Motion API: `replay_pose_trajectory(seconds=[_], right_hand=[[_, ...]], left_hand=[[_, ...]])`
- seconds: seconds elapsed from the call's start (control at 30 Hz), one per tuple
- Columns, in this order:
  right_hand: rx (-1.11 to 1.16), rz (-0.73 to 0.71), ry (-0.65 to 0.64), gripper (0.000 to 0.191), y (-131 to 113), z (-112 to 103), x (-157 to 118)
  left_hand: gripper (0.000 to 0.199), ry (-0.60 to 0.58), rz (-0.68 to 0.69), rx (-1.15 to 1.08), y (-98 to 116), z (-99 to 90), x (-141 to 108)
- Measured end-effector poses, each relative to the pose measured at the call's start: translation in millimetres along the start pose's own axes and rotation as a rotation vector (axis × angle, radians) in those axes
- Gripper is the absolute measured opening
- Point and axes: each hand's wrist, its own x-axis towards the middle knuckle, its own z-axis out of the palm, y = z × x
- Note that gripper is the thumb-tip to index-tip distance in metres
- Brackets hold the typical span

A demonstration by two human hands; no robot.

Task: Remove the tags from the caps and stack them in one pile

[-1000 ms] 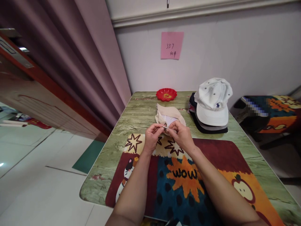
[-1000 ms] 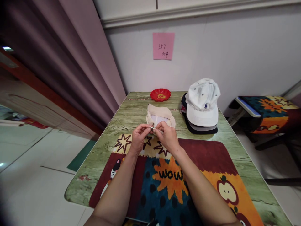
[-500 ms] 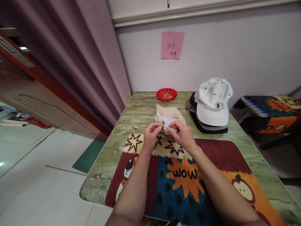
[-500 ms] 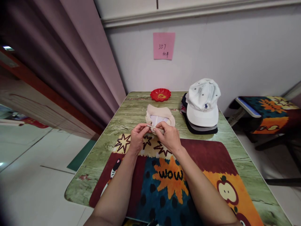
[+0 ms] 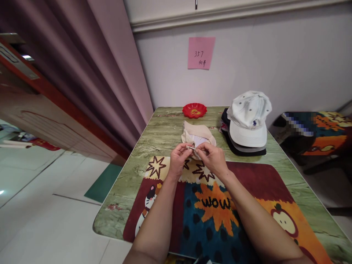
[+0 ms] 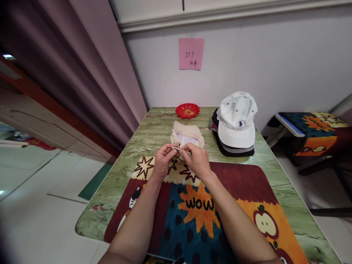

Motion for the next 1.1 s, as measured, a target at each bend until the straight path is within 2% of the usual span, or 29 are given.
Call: replay_pose_trajectory(seconds=[0.13,0.27,0.5,0.77,1.1], right_hand=[[0.054,0.034,0.029,0.015,0.9,5.6,-1.6],[0.045,0.038,0.023,0.017,1.9,3.8,-1.0],[-0.085,-0.145,-0.114,0.014,12.1,-9.8,7.3],[-0.075,-0.144,-0.104,0.015,13.7,-6.8,7.0],[-0.065,-0.183,-0.119,0.013,11.2,-1.7,4.2]], left_hand=[[0.029,-0.018,-0.026,-0.054,-2.9,1.0,-0.2],[0.023,-0.002,-0.028,-0.048,-1.8,0.3,0.3],[0.023,0.084,-0.017,-0.089,5.7,-5.0,3.1],[0.025,0.022,-0.061,-0.07,1.3,-3.3,1.8],[0.024,0.023,-0.141,-0.16,1.6,-4.6,2.2]])
